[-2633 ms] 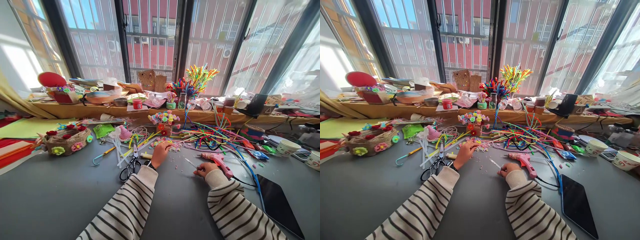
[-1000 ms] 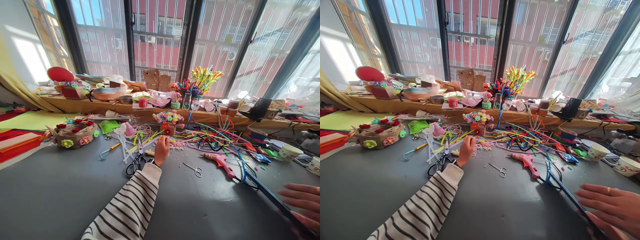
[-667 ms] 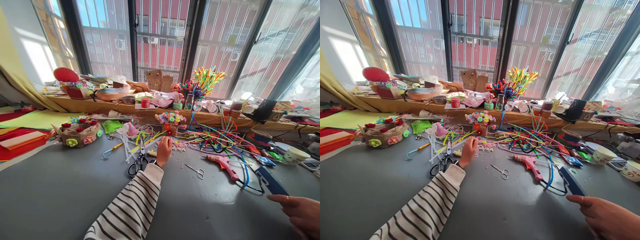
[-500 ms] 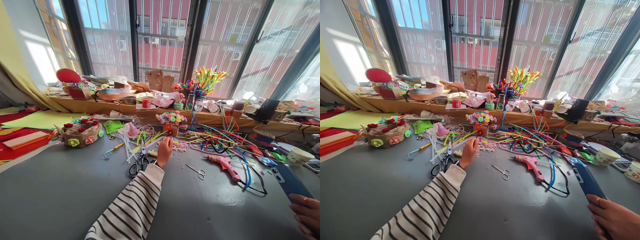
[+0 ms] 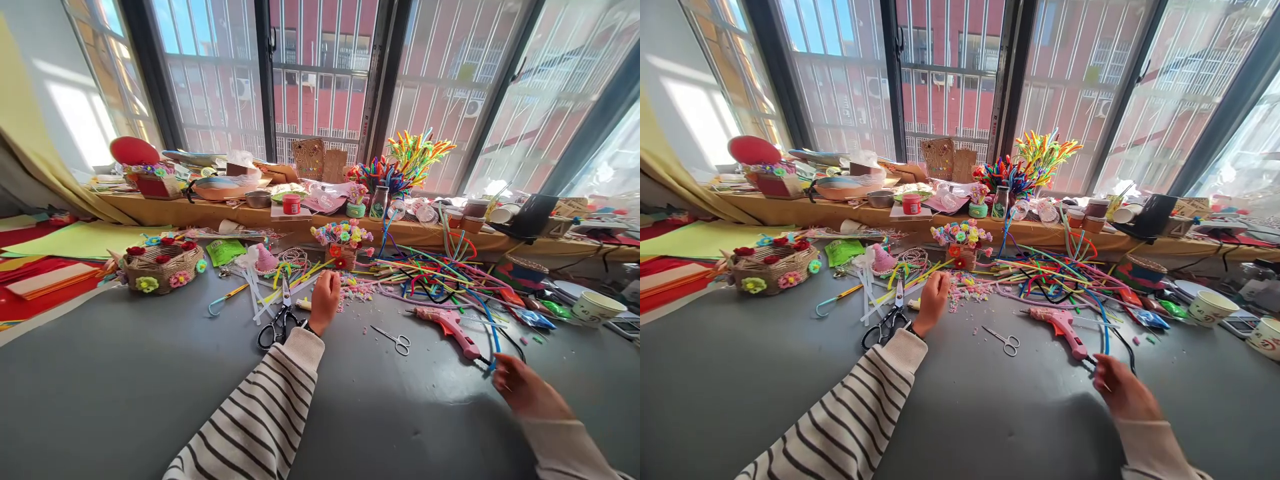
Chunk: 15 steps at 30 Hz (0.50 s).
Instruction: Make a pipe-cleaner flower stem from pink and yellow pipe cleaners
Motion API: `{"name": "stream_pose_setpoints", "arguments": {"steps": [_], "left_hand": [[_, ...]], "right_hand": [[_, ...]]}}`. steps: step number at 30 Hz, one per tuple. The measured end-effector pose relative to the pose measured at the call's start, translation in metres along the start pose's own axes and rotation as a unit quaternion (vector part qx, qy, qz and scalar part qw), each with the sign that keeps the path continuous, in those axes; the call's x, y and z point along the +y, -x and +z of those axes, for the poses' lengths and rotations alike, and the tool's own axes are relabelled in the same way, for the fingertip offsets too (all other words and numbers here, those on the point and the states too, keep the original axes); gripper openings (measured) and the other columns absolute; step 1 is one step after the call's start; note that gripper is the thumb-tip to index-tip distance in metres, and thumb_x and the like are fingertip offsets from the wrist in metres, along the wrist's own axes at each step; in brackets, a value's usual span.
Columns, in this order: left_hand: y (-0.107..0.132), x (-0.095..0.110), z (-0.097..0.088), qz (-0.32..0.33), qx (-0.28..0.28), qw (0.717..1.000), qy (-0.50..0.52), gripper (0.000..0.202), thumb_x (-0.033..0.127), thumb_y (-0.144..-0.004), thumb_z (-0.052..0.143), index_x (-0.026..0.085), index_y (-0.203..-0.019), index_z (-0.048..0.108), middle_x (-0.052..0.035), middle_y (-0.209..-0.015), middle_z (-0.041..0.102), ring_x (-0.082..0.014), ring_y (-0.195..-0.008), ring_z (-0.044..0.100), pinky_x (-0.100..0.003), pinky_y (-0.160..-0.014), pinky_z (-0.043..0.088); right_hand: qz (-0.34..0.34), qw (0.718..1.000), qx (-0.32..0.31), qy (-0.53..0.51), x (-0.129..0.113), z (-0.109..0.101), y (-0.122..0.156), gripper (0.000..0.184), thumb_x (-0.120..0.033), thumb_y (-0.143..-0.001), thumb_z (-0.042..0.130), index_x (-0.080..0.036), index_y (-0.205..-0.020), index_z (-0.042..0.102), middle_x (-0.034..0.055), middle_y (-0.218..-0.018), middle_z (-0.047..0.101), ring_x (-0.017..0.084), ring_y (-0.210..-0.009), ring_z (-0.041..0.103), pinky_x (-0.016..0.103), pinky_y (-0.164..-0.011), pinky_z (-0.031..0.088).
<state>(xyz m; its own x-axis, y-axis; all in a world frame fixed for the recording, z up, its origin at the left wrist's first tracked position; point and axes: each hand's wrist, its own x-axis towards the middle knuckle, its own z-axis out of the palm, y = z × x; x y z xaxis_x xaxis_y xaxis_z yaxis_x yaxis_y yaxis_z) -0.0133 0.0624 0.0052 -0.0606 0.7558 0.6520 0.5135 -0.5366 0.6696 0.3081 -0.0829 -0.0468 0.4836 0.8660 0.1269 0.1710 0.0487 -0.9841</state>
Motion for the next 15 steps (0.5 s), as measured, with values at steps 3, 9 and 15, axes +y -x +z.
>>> {"name": "stream_pose_setpoints", "arguments": {"steps": [3,9,15], "left_hand": [[0.0,0.002,-0.002,-0.034,-0.007,0.997,0.067,0.023,0.031,-0.076,0.029,0.018,-0.057,0.035,0.0015,-0.056,0.04,-0.0101,-0.056,0.04,-0.023,-0.057,0.033],[-0.002,0.009,-0.004,-0.184,-0.151,0.905,0.352,0.023,0.038,-0.072,0.034,0.017,-0.063,0.039,-0.0007,-0.065,0.049,-0.0097,-0.056,0.048,-0.022,-0.052,0.037],[0.0,0.011,-0.001,-0.213,-0.231,0.847,0.429,0.024,0.04,-0.071,0.034,0.017,-0.065,0.037,0.0007,-0.058,0.05,-0.009,-0.052,0.048,-0.023,-0.053,0.039]], "right_hand": [[-0.042,0.992,-0.116,-0.026,-0.034,0.079,-0.001,0.029,-0.045,-0.06,0.052,-0.022,-0.078,0.055,0.0025,-0.066,0.051,0.011,-0.049,0.046,0.026,-0.046,0.04],[-0.229,0.949,-0.152,0.152,-0.072,0.185,-0.025,0.041,-0.033,-0.064,0.051,-0.016,-0.101,0.046,0.0099,-0.103,0.047,0.012,-0.06,0.053,0.029,-0.06,0.043],[-0.221,0.939,-0.139,0.222,-0.065,0.21,-0.033,0.018,-0.032,-0.067,0.046,-0.016,-0.066,0.055,0.0037,-0.062,0.058,0.015,-0.059,0.052,0.029,-0.059,0.041]]}}
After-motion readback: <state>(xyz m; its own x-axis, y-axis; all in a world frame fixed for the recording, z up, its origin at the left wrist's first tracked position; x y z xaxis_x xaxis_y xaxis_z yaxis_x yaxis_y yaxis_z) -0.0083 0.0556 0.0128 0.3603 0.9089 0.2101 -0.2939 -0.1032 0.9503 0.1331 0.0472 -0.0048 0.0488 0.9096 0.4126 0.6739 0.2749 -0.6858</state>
